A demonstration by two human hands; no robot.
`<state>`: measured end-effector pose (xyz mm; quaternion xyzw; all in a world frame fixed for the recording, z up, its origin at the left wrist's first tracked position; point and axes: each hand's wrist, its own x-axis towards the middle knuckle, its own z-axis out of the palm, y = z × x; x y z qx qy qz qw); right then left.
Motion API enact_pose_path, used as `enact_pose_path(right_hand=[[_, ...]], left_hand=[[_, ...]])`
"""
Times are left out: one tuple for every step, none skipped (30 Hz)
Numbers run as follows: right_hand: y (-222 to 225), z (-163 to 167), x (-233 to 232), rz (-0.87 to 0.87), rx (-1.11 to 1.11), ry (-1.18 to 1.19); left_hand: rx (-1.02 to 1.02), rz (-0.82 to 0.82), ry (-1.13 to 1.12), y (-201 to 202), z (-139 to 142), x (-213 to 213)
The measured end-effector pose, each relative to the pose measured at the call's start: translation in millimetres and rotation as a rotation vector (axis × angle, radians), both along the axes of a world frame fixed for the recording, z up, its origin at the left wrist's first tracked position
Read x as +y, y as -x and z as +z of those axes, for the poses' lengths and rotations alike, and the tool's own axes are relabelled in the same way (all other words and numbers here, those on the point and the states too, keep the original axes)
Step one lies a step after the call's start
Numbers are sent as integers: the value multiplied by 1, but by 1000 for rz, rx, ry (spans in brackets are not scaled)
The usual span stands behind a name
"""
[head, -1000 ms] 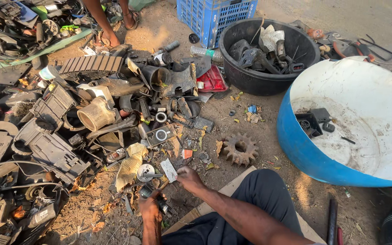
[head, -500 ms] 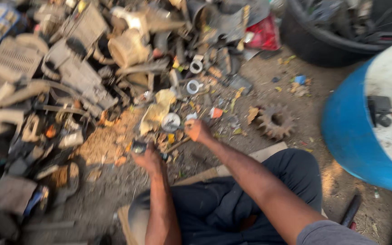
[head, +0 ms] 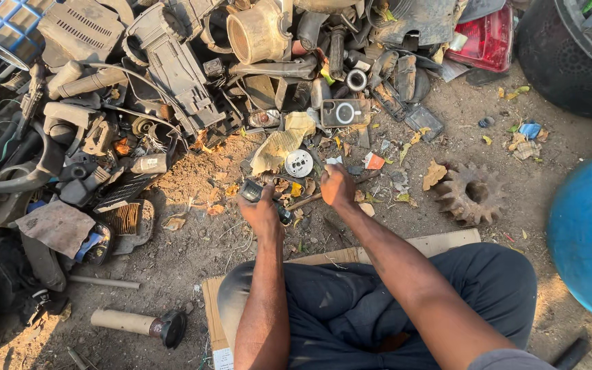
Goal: The person sits on a piece of cardboard and sorts through a pile of scrap materials, picking up various metal and plastic parts. They inspect items such as gears, housings, and electronic components, then place selected pieces into a blue barrel or a black bin.
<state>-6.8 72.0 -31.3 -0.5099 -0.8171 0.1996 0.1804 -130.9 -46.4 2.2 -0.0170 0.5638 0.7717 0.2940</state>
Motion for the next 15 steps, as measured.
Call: enact_pose_path(right_hand=[[-3,2,-4,-69,135,-26],[-6,7,-9,-52,216,228],[-8,12,-14,-33,294,483],[-10,17,-18,-16,369,743],[-10,22,-21,6,416,755],[-9,26,-23,31,464,767],[-8,30,-24,52,516,782],[-4,31,-25,83,489,582],[0,32,-25,119,461,373],[5,32,-25,156,432,159],[9,30,-26,170,256,266],[14,27,-26,181,75,373],[17,25,-27,188,-110,482],[19,23,-27,152,-110,471],[18,22,-27,113,-109,453]], left_hand=[[-30,-29,13,1,1,0],[-62,-58,25,0,2,1],[-22,-101,31,0,1,2],[17,-148,42,-1,1,3],[56,-193,55,-3,0,5],[66,-228,80,-5,-1,4],[78,-267,107,-8,-2,4],[92,-307,136,-9,-2,1],[55,-225,78,-10,-3,-2],[20,-141,14,-9,-4,-7],[-17,-58,-47,-8,-4,-11],[-8,13,-49,-5,-4,-15],[-2,85,-46,-1,-3,-19],[6,154,-45,3,-2,-21],[-21,189,-52,7,-1,-21]])
